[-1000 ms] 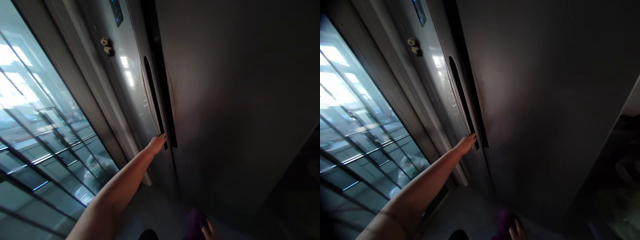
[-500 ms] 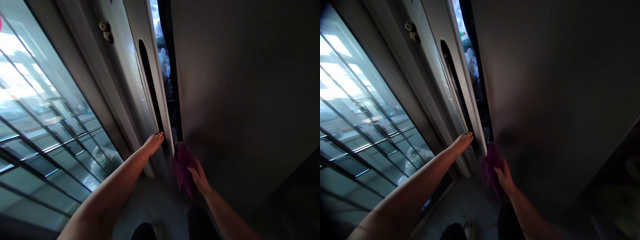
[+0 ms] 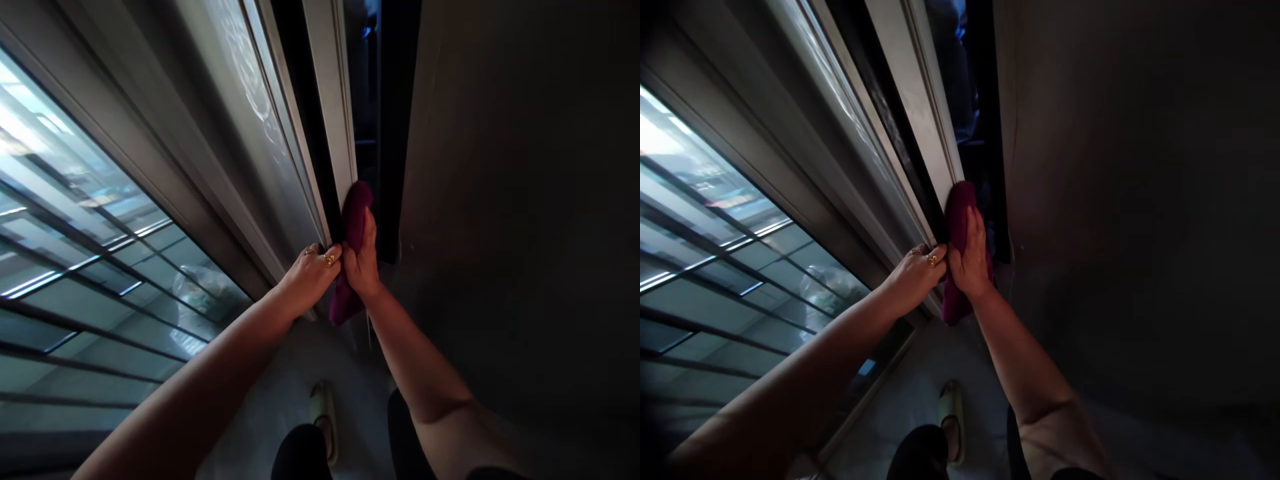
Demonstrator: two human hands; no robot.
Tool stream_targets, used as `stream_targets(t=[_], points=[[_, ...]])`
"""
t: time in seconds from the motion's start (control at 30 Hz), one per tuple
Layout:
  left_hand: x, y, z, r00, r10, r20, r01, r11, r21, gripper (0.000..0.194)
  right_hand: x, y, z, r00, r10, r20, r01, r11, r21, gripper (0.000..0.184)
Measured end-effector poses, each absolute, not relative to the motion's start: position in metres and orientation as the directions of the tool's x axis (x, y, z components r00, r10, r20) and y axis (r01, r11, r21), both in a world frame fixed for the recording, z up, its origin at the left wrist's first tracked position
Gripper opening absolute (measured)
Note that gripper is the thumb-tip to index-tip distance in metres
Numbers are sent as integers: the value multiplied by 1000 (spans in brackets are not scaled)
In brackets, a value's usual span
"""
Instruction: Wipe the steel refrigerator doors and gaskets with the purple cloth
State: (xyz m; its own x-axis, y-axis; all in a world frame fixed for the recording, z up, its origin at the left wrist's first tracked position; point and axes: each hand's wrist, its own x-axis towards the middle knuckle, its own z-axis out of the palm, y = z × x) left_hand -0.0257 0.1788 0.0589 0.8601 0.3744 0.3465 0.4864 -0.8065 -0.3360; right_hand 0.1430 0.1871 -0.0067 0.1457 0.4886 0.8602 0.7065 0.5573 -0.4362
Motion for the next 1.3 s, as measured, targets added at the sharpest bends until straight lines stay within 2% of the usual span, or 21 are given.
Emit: stream_targets(t=[0.1,0.3,0.43,0.57,0.67,0.77,0.97,1.03,1.13,1.3], points=[[-27,180,58,861,358,361,478,-811,-337,24,140,175,-44,188,475,859,719,530,-450,80],[-32,177,59,852,380,361,497,-804,-327,25,121,160,-91,337,514,789,754,354,-553,72],[-37,168,52,855,381,351,510,-739,-440,24,117,153,-135,407,551,729,705,317,-634,73],[-39,160,33,880,345,328,472,-718,-512,25,116,141,-205,462,611,642,686,212,-696,69],[-40,156,18,882,322,344,461,-739,-491,26,114,128,-250,515,675,528,623,128,-772,66],[-41,156,7,869,341,359,480,-760,-438,26,112,115,-273,551,704,448,582,61,-811,63],[-37,160,-8,852,399,338,508,-784,-356,23,110,100,-269,639,738,219,409,-84,-909,59],[-35,159,-7,855,402,327,505,-788,-353,26,107,95,-256,638,743,203,388,-82,-918,61],[-33,157,-1,860,409,304,501,-787,-360,31,102,89,-224,573,754,320,448,39,-893,66],[-34,154,3,857,398,326,502,-788,-357,26,96,101,-151,455,707,541,559,247,-792,74]])
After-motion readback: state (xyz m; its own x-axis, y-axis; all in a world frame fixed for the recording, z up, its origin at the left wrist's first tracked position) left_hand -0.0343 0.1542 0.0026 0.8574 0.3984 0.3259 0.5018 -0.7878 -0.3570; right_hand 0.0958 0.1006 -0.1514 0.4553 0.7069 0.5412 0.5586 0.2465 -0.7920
